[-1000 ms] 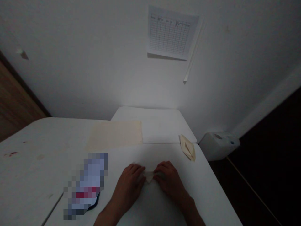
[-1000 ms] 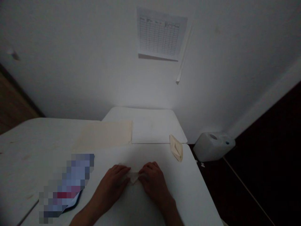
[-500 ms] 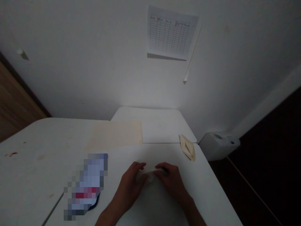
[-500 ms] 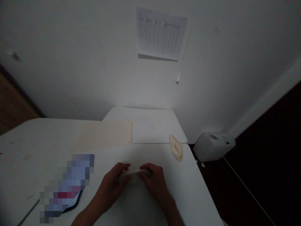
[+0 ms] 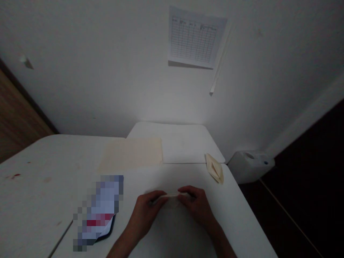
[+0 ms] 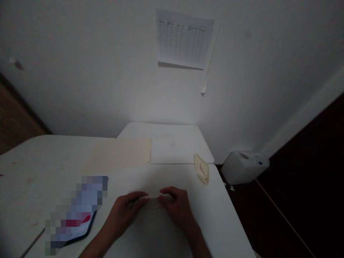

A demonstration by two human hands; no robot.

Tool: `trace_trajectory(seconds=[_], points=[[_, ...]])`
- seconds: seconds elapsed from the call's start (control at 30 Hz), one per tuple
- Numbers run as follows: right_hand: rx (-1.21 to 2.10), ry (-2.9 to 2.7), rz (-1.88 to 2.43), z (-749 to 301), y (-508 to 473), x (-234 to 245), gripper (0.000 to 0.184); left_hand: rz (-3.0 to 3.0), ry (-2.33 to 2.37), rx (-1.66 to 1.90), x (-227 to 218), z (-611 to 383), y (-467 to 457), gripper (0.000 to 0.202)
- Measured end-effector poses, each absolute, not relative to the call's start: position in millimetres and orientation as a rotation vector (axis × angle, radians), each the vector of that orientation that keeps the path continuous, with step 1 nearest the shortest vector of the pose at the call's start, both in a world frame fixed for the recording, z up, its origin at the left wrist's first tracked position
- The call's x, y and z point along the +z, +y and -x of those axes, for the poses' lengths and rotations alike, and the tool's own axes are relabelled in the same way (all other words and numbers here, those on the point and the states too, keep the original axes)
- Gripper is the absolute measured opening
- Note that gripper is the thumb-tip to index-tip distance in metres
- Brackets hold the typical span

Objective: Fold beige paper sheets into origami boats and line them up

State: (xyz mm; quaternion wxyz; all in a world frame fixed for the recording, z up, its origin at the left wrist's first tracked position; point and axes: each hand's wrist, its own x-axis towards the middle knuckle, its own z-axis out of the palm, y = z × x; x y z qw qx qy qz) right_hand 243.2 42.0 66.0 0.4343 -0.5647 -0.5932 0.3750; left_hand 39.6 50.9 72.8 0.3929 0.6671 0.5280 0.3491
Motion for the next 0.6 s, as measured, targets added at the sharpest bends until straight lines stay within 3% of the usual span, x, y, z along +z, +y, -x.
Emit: trace_trajectory(seconds=[0.6], points=[[0.91,-1.579,1.413,-240.2,41.9,74.5,0.012,-1.611,1.307,0.864,75.7,-42.8,49.3,0.028]])
